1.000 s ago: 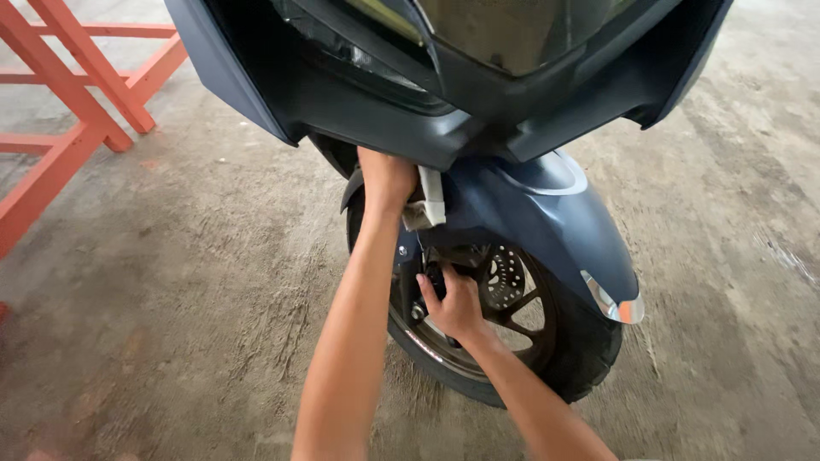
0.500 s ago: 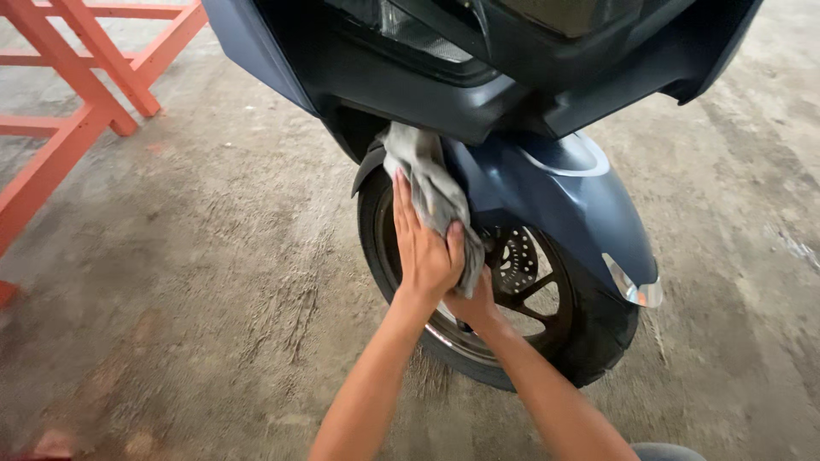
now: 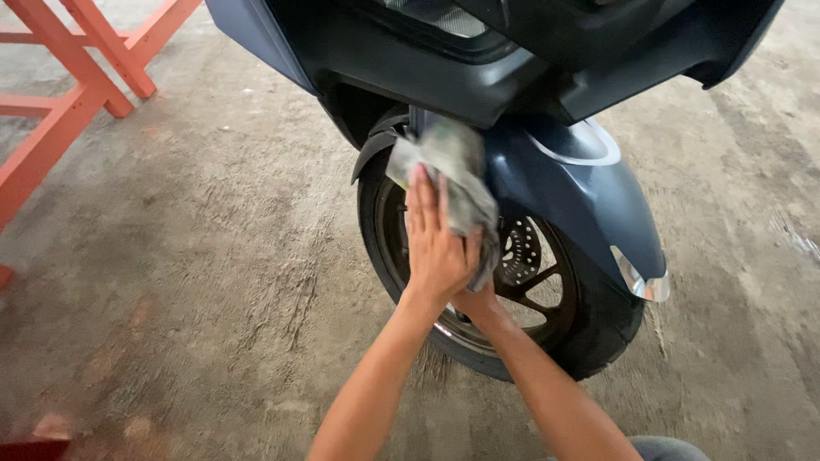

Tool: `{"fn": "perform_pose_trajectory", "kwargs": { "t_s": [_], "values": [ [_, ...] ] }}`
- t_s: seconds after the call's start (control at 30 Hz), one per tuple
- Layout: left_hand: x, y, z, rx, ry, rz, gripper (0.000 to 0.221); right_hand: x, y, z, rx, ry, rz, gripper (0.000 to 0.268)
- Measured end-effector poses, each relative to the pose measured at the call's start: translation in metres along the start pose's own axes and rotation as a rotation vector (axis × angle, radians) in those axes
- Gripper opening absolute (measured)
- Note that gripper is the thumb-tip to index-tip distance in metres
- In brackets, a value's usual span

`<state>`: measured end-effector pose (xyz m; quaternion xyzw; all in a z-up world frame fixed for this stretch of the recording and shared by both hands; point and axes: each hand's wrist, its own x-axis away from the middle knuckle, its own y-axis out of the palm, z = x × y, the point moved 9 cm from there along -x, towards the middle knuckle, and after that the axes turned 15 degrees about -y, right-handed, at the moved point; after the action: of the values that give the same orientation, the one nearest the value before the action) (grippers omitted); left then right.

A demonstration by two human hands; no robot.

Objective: The person cleans the front wheel and fender of a dark blue scooter. They use a cloth to wipe the tire and rim, then spray a cleaning solution from a black bottle onto the fender and wipe it down. The person repeats this process, focusing on the wheel spokes and the area under the fender.

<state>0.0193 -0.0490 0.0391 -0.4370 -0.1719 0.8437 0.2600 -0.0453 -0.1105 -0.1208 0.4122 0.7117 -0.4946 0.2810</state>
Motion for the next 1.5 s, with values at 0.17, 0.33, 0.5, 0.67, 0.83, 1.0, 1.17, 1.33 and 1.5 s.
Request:
{"fn": "perform_pose_trajectory", "kwargs": {
  "t_s": [0.17, 0.33, 0.5, 0.67, 0.83, 1.0, 1.17, 1.33, 1.5],
  "values": [
    [0.001, 0.032, 0.055, -0.120, 0.327, -0.073, 0.063, 0.007, 0.005, 0.016, 0.034, 0.049, -0.034, 0.056],
    [-0.008, 0.030, 0.049, -0.264, 0.504, -0.037, 0.062, 0.023, 0.015, 0.037, 0.091, 0.187, -0.123, 0.053],
    [-0.017, -0.017, -0.023, 0.173, -0.012, 0.264, 0.053, 0.023, 0.008, 0.032, 0.176, 0.182, -0.119, 0.050],
    [-0.003, 0.002, -0.069, 0.389, -0.426, 0.141, 0.037, 0.036, 0.027, 0.053, -0.074, 0.545, -0.357, 0.022],
    [0.018, -0.010, -0.056, 0.460, -0.458, 0.142, 0.038, -0.003, -0.006, 0.006, -0.037, 0.052, -0.138, 0.036],
    [0.031, -0.014, -0.054, 0.397, -0.505, 0.077, 0.037, -0.026, -0.021, -0.029, -0.019, -0.111, -0.056, 0.050],
    [-0.021, -0.023, -0.027, 0.333, -0.229, 0.238, 0.038, -0.038, -0.038, -0.053, 0.158, -0.236, 0.108, 0.051],
    [-0.014, -0.014, -0.042, 0.400, -0.302, 0.146, 0.032, -0.023, -0.026, -0.022, -0.166, 0.025, 0.089, 0.038],
    [0.043, -0.017, -0.060, 0.428, -0.429, 0.035, 0.031, -0.018, -0.018, -0.012, -0.107, 0.070, -0.028, 0.046]
  ]
}}
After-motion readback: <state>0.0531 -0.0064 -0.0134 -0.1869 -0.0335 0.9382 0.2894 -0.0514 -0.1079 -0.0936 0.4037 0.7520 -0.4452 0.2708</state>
